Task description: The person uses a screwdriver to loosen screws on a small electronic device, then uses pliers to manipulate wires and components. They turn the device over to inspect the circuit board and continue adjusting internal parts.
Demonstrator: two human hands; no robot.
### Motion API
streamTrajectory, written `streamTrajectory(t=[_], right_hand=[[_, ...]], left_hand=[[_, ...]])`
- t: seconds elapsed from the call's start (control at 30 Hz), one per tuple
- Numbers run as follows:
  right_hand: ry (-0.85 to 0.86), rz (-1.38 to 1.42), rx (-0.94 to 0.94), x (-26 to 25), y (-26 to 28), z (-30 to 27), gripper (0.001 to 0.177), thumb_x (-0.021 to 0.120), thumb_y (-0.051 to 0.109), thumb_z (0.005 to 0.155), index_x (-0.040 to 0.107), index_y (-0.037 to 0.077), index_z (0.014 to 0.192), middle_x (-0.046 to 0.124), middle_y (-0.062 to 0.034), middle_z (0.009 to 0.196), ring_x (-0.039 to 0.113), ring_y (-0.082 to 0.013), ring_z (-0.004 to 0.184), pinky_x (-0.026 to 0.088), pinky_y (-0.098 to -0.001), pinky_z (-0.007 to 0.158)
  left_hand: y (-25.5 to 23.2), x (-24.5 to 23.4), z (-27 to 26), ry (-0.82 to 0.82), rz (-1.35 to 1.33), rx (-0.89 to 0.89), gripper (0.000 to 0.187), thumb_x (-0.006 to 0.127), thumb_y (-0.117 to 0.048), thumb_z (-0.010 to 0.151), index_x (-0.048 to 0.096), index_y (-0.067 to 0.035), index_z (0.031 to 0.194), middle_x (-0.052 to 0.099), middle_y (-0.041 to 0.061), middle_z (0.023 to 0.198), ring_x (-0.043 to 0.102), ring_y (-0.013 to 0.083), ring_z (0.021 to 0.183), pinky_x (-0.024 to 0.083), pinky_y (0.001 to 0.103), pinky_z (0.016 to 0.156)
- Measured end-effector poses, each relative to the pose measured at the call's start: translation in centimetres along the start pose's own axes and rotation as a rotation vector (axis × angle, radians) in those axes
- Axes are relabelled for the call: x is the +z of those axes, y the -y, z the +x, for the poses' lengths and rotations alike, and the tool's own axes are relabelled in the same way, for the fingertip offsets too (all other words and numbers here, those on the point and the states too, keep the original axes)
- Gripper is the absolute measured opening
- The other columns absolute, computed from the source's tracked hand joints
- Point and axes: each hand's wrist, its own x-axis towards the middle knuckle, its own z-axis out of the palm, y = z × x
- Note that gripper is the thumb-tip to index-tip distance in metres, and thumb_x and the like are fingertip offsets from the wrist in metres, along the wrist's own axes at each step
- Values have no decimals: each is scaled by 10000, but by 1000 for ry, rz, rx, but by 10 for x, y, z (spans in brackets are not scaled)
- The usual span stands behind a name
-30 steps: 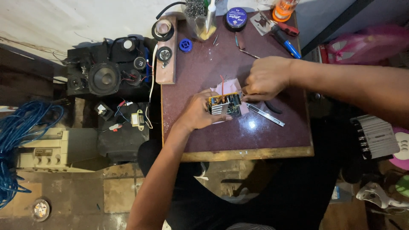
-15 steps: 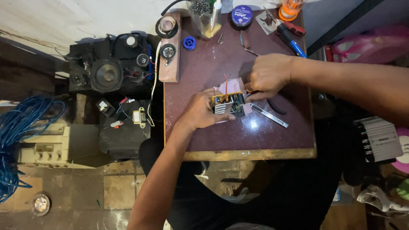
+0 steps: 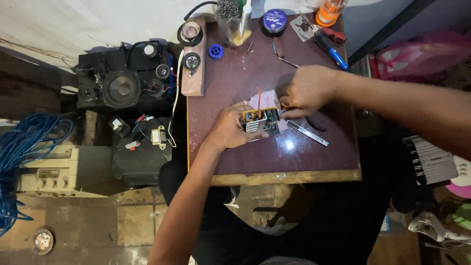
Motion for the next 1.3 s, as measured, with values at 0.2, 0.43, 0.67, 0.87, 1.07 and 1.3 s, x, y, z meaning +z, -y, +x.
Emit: streamTrajectory(t=[0.2,0.43,0.67,0.87,1.07,1.3], right_hand=[[-198,7,245,-15,48,-22,242,566,378,918,613,200,761,571,18,670,689,-275,599,531,-417,497],[-275,321,686,-30,112,-39,179,737,297,864,720,165,985,711,-57,770,750,-329,763,583,-450,614],[-439,176,838,-13,148,-30,126,750,343,893,742,237,959,681,-2,780,728,-277,729,564,-372,590],[-453,107,868,-14,155,-22,90,755,307,886,749,244,949,669,20,764,712,-270,673,540,-367,531],[-429,62,886,-18,156,-16,130,735,319,883,752,259,997,659,9,742,706,-289,645,550,-399,535],[-324,-72,934,-17,164,-3,127,677,339,897,730,244,962,650,-6,725,705,-288,591,548,-409,517]], left_hand=[[-2,-3,-2,2,43,14,418,969,-255,592,723,-92,888,628,125,735,667,336,721,517,382,642],[-1,-1,-3,-7,11,27,392,961,-256,614,720,-86,873,623,129,733,656,338,716,514,375,633],[0,3,-2,-26,-7,3,369,959,-253,601,727,-97,842,629,123,739,658,338,724,511,379,643],[-3,2,-2,-37,-27,11,371,964,-235,590,717,-84,822,630,134,734,653,347,719,504,387,639],[3,2,-3,-26,-30,22,343,945,-188,596,703,-57,800,647,161,746,654,374,752,513,405,678],[0,2,-1,-27,-44,11,313,938,-182,589,717,-71,781,667,141,757,665,354,758,510,405,683]])
